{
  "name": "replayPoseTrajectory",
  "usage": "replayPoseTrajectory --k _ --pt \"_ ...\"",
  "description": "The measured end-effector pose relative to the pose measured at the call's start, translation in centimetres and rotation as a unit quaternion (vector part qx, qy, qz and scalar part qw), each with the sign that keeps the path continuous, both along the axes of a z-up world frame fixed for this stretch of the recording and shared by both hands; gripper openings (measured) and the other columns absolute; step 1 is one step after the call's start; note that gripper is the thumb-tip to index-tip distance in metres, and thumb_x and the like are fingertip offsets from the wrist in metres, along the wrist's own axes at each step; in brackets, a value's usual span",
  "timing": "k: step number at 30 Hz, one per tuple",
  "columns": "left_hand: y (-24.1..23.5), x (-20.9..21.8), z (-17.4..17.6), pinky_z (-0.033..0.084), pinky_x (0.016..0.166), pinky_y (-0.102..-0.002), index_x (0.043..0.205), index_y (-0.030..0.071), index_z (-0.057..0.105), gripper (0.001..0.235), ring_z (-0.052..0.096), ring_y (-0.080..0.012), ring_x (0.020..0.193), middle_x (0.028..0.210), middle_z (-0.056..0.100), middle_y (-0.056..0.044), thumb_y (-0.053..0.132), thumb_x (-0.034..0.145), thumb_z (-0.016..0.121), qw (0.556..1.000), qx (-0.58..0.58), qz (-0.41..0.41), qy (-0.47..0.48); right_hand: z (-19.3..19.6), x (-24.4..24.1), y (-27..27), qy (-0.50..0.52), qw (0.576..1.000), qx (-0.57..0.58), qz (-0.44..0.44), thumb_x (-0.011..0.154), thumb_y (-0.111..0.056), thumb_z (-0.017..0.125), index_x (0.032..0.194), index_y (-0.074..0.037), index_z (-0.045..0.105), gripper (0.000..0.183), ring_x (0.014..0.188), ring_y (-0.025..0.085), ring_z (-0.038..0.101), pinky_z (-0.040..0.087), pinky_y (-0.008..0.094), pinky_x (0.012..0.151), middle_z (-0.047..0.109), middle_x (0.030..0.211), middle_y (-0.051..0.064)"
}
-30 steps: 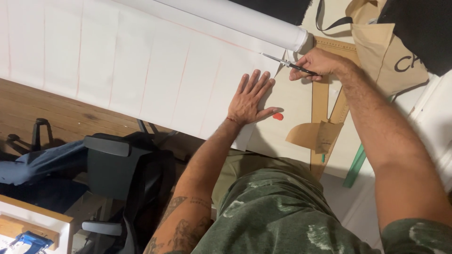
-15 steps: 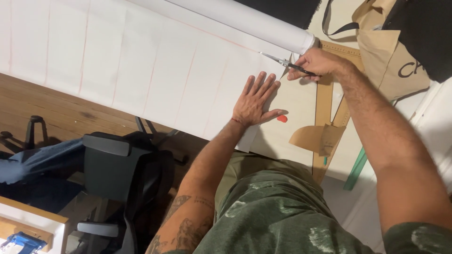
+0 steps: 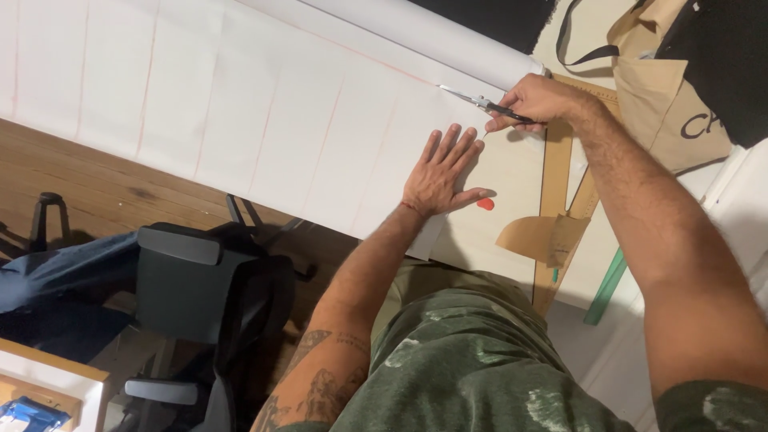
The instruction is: Cutting strips of paper from a roll along marked lines using scissors
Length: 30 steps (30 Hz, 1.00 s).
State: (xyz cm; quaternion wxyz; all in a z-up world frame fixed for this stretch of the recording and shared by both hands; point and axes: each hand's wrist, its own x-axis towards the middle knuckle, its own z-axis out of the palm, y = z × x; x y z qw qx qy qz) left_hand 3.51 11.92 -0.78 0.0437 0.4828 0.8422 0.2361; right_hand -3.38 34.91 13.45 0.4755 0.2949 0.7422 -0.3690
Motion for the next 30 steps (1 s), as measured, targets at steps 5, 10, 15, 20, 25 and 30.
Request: replayPoseTrajectory --k 5,10,15,20,25,30 --pt "0.0 -0.2 0.2 0.021 0.13 -0.054 0.157 0.014 0.043 0.1 0.026 -0.032 0.156 0.167 0.031 -0.006 0.088 0.089 0.038 1.0 -0.003 0.001 -0.003 -0.5 -0.9 -0.2 0.006 0.999 0.011 0.045 0.083 -0.037 0.087 0.1 -0.008 0.077 0.035 0.043 0.01 0.036 0.033 0.024 0.051 0.051 0.056 0.003" --pt "0.0 0.0 -0.5 0.02 0.131 -0.054 0.159 0.014 0.04 0.101 0.024 -0.0316 0.157 0.168 0.027 -0.006 0.088 0.09 0.039 1.0 -0.007 0.003 0.009 0.6 -1.9 -1.2 0.007 0.996 0.026 0.08 0.084 -0.042 0.086 0.096 -0.011 0.078 0.034 0.044 0.009 0.036 0.039 0.022 0.069 0.05 0.053 0.0" --pt "0.0 0.0 -0.9 0.022 0.132 -0.054 0.159 0.015 0.038 0.102 0.026 -0.0316 0.158 0.168 0.028 -0.006 0.089 0.09 0.044 1.0 0.02 0.013 0.016 0.4 -3.0 -1.7 0.012 0.996 0.007 0.086 0.085 -0.04 0.085 0.095 -0.009 0.079 0.033 0.045 0.01 0.036 0.038 0.025 0.067 0.05 0.054 0.001" --pt "-0.1 -0.2 -0.4 0.022 0.13 -0.054 0.156 0.012 0.044 0.099 0.027 -0.0323 0.156 0.165 0.034 -0.008 0.086 0.09 0.041 0.999 0.03 0.01 0.013 -0.1 -3.7 -2.3 0.017 0.997 -0.007 0.074 0.086 -0.037 0.085 0.095 -0.009 0.08 0.029 0.044 0.01 0.033 0.034 0.025 0.058 0.051 0.055 0.002" --pt "-0.2 -0.2 -0.3 0.022 0.13 -0.055 0.156 0.011 0.044 0.099 0.026 -0.0323 0.156 0.165 0.034 -0.009 0.085 0.091 0.039 0.999 0.033 0.01 0.011 0.8 -4.5 -3.4 0.013 0.997 -0.007 0.07 0.087 -0.035 0.084 0.099 -0.009 0.081 0.029 0.043 0.01 0.034 0.037 0.025 0.06 0.051 0.055 0.002" --pt "-0.2 -0.3 -0.2 0.024 0.13 -0.055 0.155 0.011 0.046 0.098 0.029 -0.0326 0.155 0.164 0.035 -0.009 0.085 0.091 0.039 0.999 0.038 0.013 0.012 0.6 -5.0 -3.6 0.014 0.998 -0.022 0.058 0.087 -0.031 0.084 0.101 -0.007 0.081 0.028 0.042 0.01 0.032 0.039 0.025 0.062 0.049 0.053 0.002"
